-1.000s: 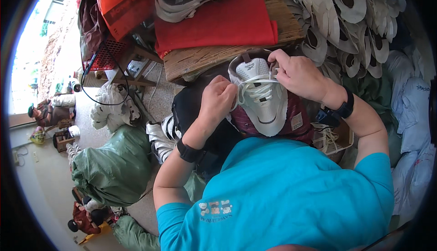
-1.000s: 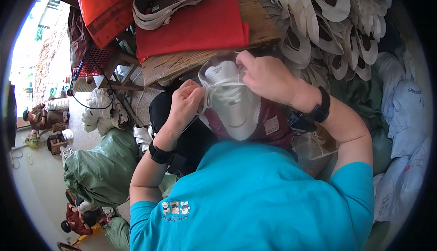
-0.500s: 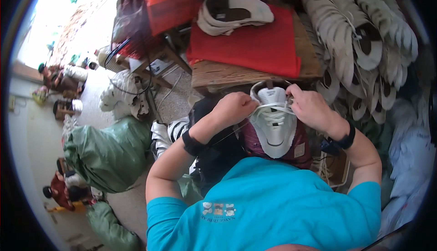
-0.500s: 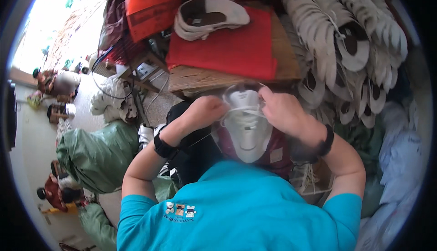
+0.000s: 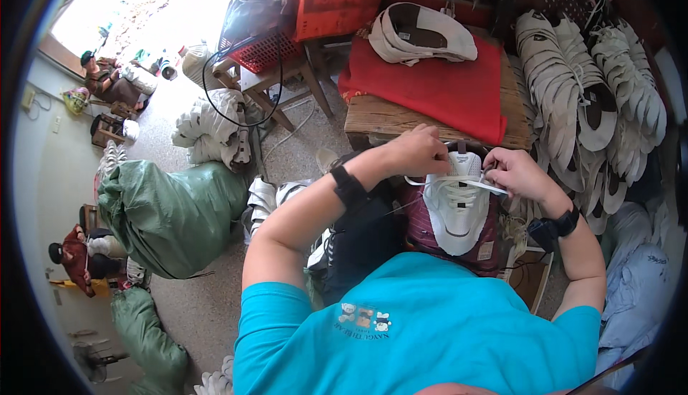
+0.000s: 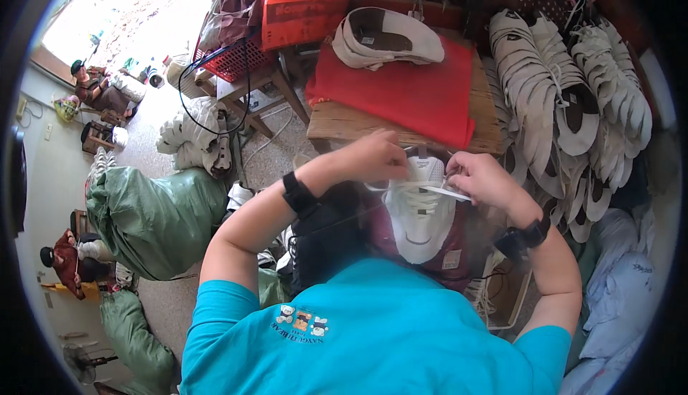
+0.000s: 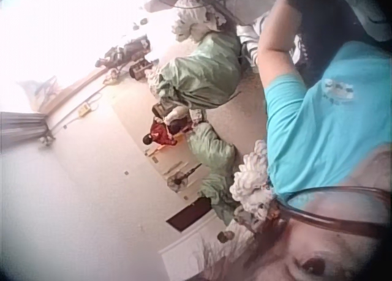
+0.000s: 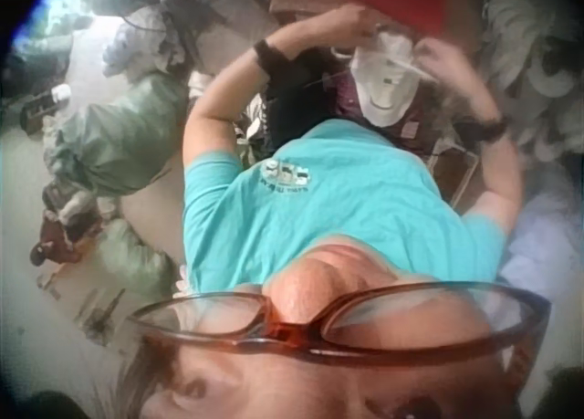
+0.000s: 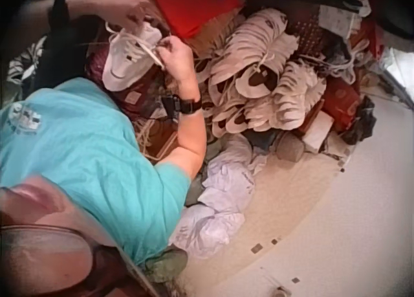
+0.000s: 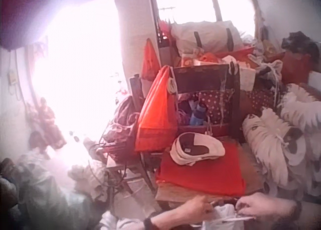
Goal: The person sits on the floor and laces a white sneaker held on their lap. They thread the laces through the eyelets, pull them tight, and tie a knot. The person then picks up a second shoe and begins the same lacing process.
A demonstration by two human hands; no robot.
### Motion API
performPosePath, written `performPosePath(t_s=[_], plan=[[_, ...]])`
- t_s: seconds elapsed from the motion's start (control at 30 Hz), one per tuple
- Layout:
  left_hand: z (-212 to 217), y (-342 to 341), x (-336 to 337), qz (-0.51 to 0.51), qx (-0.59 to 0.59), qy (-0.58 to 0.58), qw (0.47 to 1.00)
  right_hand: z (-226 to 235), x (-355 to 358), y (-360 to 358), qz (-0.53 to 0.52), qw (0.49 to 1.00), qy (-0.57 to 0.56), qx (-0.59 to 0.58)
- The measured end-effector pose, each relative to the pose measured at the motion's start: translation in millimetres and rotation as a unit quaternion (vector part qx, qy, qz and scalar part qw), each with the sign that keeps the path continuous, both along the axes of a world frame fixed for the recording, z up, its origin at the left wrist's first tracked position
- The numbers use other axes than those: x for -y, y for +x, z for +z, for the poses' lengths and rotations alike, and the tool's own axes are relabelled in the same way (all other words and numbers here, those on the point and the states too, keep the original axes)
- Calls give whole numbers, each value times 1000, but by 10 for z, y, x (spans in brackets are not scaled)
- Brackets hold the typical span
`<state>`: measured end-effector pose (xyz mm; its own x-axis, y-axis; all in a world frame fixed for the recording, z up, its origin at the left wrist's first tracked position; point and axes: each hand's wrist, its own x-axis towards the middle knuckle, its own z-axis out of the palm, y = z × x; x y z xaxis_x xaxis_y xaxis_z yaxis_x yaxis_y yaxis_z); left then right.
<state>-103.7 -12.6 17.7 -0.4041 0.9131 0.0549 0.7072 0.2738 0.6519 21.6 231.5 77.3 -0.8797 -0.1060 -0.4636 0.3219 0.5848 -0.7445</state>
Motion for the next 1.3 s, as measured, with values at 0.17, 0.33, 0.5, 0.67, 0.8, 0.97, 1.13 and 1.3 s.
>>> performPosePath(t_s=[0.17,0.33,0.5,0.67,0.8,0.97,1.13,1.3], plan=[[-104,154,-233,134,19,-41,990,-20,-65,-135,20,997,-32,72],[-27,189,-254,157,11,-95,983,57,-90,-278,31,989,-31,139],[-19,67,-159,176,216,-73,958,-217,-243,-276,84,994,50,52],[-241,196,-85,206,279,48,937,-444,-210,-364,77,995,57,-37],[-50,292,-327,197,72,207,955,-272,93,-501,-20,992,-39,-116],[301,216,-44,252,64,295,919,-38,314,-419,-52,970,-8,-237],[-120,87,1429,424,239,324,811,-158,277,-139,-43,952,10,-304],[-1931,655,3049,581,318,131,737,-137,372,135,-6,945,65,-321]])
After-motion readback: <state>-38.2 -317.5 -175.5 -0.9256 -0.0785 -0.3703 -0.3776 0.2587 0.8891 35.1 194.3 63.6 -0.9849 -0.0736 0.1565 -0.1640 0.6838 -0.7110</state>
